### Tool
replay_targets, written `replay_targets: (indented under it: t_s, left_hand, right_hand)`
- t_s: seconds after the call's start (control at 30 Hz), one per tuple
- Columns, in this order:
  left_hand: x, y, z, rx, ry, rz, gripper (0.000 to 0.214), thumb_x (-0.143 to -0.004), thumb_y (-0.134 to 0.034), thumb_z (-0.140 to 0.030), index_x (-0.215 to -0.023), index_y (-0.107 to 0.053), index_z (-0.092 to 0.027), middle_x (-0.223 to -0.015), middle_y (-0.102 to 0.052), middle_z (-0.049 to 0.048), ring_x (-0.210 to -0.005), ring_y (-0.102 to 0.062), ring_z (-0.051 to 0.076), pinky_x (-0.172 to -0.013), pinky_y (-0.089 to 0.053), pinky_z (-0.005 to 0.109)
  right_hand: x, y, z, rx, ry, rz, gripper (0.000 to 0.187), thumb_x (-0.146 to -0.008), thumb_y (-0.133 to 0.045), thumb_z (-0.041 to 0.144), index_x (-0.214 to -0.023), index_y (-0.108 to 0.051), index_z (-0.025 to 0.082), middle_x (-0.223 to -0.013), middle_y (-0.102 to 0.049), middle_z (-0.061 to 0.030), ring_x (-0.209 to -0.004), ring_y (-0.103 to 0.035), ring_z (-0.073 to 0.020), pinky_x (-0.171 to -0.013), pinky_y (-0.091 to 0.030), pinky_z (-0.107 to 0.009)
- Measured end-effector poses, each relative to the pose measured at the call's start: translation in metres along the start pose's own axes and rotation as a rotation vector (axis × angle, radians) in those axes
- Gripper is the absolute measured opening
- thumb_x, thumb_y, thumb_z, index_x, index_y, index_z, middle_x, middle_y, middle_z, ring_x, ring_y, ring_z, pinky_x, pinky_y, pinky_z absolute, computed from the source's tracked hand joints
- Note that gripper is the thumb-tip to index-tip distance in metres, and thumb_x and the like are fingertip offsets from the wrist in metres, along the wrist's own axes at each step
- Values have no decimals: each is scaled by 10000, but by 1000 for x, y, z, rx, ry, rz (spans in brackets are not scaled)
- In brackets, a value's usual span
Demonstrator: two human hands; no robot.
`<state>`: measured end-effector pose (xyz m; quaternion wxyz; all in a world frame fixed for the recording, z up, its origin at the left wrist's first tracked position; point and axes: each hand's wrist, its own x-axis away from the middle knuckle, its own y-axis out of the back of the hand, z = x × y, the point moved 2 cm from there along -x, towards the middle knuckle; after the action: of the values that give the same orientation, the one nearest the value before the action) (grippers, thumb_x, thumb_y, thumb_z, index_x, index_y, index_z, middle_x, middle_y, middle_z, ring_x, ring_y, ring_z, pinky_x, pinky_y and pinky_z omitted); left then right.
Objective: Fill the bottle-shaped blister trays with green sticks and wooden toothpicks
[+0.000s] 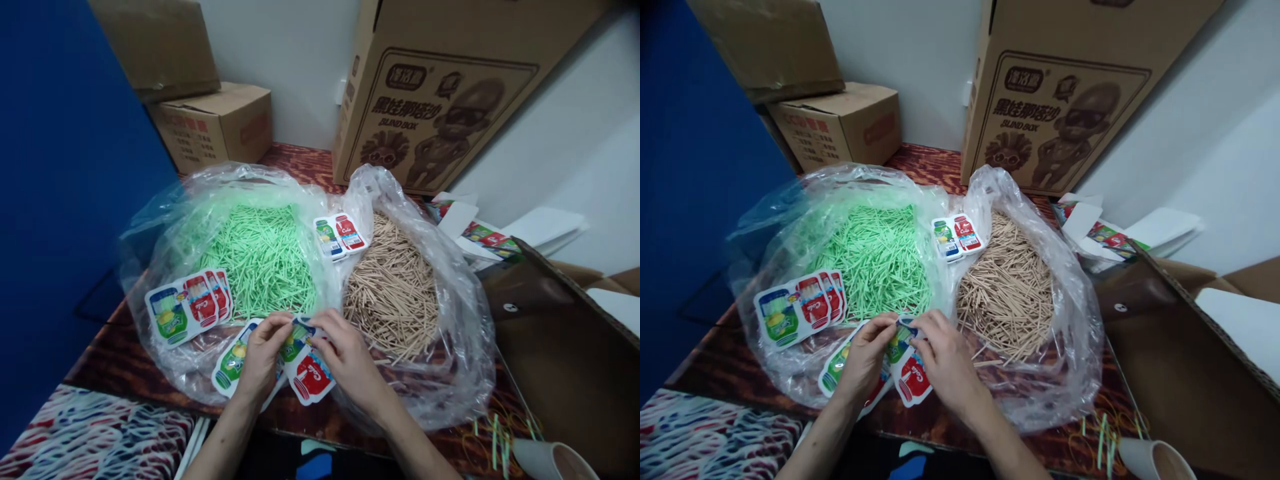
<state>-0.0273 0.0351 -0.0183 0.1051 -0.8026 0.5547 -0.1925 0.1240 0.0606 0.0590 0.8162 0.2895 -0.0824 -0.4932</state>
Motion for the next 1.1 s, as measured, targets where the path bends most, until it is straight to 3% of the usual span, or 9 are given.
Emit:
replay_targets:
  t_s: [0.2, 0.27, 0.33, 0.47, 0.53, 0.63, 0.83, 0.93, 1.1]
  left_hand:
    - [2, 1, -1, -37, 22, 22, 146, -673, -739, -319, -701, -663, -198, -946, -673, 33, -939, -614, 191, -839, -482, 283]
    - [2, 4, -9, -115, 68, 140, 178, -657, -755, -317, -773, -678, -205, -942, -681, 39, -916, -621, 201, -810, -493, 288]
    - [2, 7, -17, -242, 181, 365, 348, -590, -800, -283, -913, -693, -208, -914, -695, 42, -871, -628, 217, -764, -507, 297]
    - [2, 11, -24, -465, 343, 665, 308, -560, -819, -282, -828, -720, -166, -684, -673, 8, -600, -569, 161, -544, -468, 240]
    - [1, 9, -23, -500, 307, 653, 249, -638, -772, -328, -822, -731, -165, -677, -683, 17, -584, -566, 163, -546, -467, 249]
    - [0, 2, -20, -530, 179, 578, 187, -744, -684, -353, -809, -742, -188, -791, -724, 42, -724, -621, 213, -708, -504, 307]
    - [5, -13, -16, -543, 39, 474, 205, -777, -637, -352, -879, -750, -215, -900, -732, 53, -909, -630, 264, -902, -470, 383]
    - [9, -15, -7, -507, 50, 405, 210, -729, -676, -334, -881, -735, -202, -878, -723, 48, -890, -634, 255, -863, -487, 362]
    - [16, -16, 10, -549, 72, 313, 131, -662, -724, -294, -676, -672, -175, -626, -640, -18, -600, -562, 168, -600, -472, 265]
  right_hand:
    - [5, 0, -6, 32, -44, -53, 165, -891, -519, 134, -998, -609, 221, -928, -632, -34, -867, -598, -176, -770, -452, -288]
    - [7, 2, -6, 87, -27, -42, 123, -895, -515, 137, -891, -616, 208, -838, -629, -25, -782, -591, -166, -708, -445, -275]
    - [9, 5, -3, 105, 23, -21, 130, -903, -511, 150, -867, -624, 203, -812, -633, -27, -765, -592, -166, -696, -445, -275]
    - [13, 9, 5, 73, 89, 0, 200, -905, -517, 166, -1078, -603, 218, -957, -667, -47, -911, -611, -185, -806, -458, -303]
    - [16, 11, 3, 75, 11, -46, 243, -899, -526, 159, -1130, -573, 219, -986, -663, -48, -911, -608, -184, -800, -455, -302]
    - [21, 11, -7, 144, -68, -90, 87, -901, -532, 158, -896, -608, 201, -840, -635, -24, -780, -579, -167, -694, -419, -276]
    - [25, 7, -27, 329, -15, -258, 334, -920, -540, 324, -613, -496, 200, -626, -527, -4, -600, -460, -152, -575, -304, -284]
    - [25, 1, -27, 420, 44, -363, 382, -936, -508, 352, -585, -483, 202, -597, -511, -17, -603, -447, -161, -587, -289, -299]
    - [29, -13, -22, 355, 70, -394, 389, -923, -525, 377, -575, -513, 201, -573, -502, -18, -610, -464, -163, -604, -315, -296]
